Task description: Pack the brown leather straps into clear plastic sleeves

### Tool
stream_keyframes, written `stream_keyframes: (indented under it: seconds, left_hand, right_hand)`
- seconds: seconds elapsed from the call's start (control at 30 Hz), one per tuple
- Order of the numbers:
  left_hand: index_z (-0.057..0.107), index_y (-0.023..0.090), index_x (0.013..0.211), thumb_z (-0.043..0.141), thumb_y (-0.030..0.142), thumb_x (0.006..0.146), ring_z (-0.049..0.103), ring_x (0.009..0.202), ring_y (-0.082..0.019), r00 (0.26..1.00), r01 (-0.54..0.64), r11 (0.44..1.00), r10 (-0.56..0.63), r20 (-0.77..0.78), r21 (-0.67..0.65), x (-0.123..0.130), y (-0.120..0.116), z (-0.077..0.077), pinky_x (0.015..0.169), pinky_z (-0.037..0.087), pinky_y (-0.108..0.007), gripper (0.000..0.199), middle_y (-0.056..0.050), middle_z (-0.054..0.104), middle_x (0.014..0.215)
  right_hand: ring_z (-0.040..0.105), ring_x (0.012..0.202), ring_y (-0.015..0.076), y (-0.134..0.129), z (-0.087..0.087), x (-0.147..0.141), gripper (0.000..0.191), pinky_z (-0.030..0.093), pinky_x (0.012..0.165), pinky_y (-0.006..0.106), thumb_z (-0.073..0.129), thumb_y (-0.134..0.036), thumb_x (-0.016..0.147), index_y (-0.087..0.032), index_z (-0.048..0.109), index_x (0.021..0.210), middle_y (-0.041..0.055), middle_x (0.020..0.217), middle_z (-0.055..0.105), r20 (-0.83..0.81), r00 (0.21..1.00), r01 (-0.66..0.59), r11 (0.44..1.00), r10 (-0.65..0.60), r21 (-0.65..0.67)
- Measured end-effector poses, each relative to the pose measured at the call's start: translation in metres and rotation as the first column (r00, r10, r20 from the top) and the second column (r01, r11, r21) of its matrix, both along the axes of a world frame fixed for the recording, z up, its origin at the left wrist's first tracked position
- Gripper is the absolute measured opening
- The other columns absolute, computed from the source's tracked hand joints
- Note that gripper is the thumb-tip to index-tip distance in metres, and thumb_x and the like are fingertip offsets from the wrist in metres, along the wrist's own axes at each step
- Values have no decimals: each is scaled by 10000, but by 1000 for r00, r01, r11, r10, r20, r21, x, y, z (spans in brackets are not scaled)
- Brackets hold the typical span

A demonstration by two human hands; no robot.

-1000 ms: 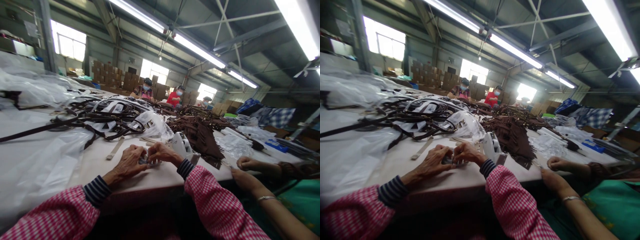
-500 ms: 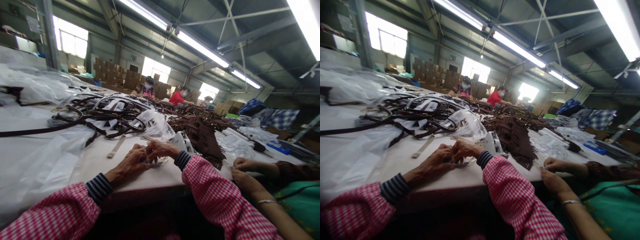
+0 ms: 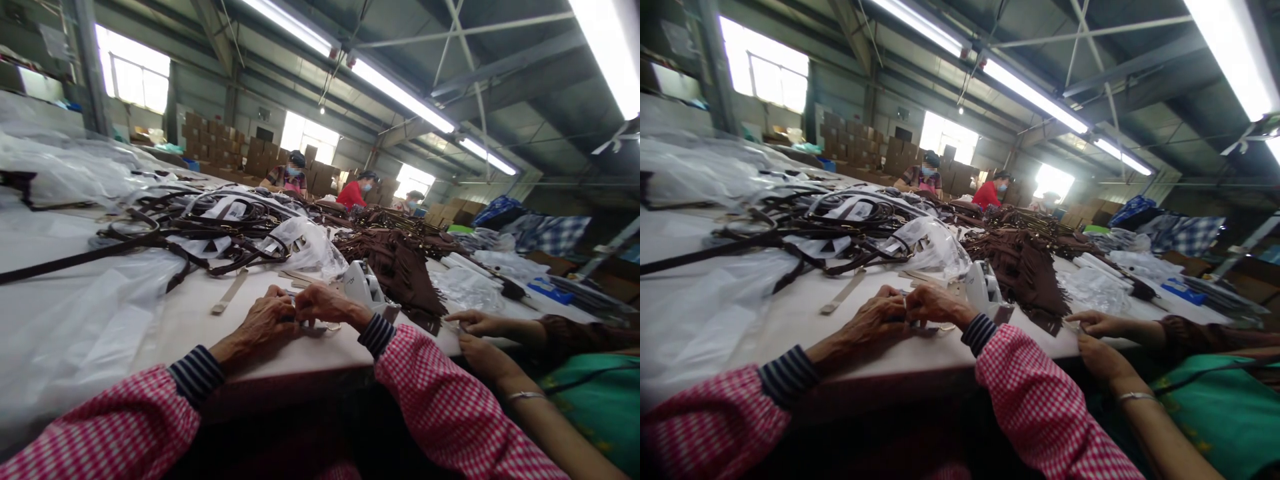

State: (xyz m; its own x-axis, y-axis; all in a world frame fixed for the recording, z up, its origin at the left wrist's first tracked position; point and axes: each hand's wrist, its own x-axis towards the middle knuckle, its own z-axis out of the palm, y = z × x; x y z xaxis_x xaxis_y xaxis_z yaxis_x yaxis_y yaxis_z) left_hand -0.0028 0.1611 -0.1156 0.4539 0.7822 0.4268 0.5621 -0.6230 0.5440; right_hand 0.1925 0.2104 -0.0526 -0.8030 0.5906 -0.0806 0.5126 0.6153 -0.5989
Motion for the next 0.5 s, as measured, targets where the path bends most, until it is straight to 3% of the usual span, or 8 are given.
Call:
stream_keyframes:
  seconds: [0.1,0.2,0.3,0.5]
  left_hand:
    - [816,304,955,673,375,901,525,1041,-307,1000,12,1000,-12,15,4,0,3,-2,863,468,-370,169,-56,738,912]
    - [788,279,987,647,391,916,526,1032,-305,1000,24,1000,-24,-8,16,-2,5,-5,871,473,-377,193,-66,720,922]
    - [751,264,988,625,373,922,523,1046,-301,999,2,999,0,-50,43,-3,3,-6,873,474,-374,179,-67,692,946]
    - [689,244,908,608,351,939,533,1065,-304,996,-23,998,28,-81,59,1,-1,-4,851,475,-370,138,-71,680,952]
  right_hand:
    - [540,562,106,-2,11,-6,170,357,581,226,688,-37,798,-153,682,675,-13,627,635,91,995,-64,981,48,185]
    - [474,566,111,-9,14,-8,173,281,571,264,672,-34,827,-159,726,722,8,649,655,213,974,-163,882,73,442]
    - [488,574,118,-19,4,-2,170,245,556,283,628,-80,917,-165,745,828,30,736,703,266,963,-207,767,50,607]
    - [609,735,161,-36,-26,13,132,328,600,285,577,-84,979,-161,670,1031,62,944,731,203,979,-155,631,-3,760]
